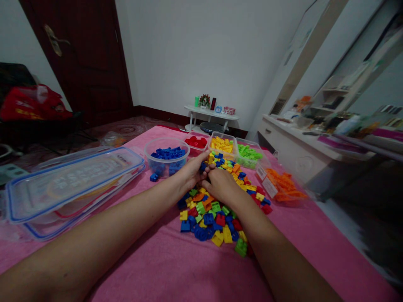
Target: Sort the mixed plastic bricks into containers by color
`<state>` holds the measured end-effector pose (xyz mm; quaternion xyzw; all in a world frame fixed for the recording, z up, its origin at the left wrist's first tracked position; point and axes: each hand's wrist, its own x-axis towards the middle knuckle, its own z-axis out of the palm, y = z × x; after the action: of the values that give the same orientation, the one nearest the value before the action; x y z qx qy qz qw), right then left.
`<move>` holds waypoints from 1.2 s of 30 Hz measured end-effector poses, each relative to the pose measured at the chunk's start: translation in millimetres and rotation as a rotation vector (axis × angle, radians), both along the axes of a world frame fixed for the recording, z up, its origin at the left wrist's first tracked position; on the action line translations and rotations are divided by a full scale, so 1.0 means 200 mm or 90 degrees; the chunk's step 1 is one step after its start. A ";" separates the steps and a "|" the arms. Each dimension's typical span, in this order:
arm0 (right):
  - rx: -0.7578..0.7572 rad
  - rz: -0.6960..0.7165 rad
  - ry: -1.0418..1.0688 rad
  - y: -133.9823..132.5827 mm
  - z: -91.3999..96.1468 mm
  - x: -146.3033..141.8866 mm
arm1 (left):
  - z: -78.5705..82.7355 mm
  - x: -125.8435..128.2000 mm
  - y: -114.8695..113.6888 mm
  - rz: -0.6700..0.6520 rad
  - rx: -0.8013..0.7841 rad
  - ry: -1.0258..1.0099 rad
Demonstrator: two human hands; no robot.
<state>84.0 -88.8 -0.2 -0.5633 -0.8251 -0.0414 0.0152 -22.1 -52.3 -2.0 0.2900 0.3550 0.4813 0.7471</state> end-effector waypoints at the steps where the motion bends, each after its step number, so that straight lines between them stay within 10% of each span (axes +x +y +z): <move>1: 0.000 -0.001 0.001 0.00 0.00 0.00 | 0.00 0.00 0.00 0.001 0.001 0.000; 36: -0.012 -0.011 0.015 -0.01 0.01 -0.01 | 0.01 0.00 -0.01 0.011 -0.002 0.007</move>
<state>82.1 -91.0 1.9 -0.5712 -0.8201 -0.0269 0.0192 -21.6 -53.6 -0.6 0.2883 0.3627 0.4856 0.7414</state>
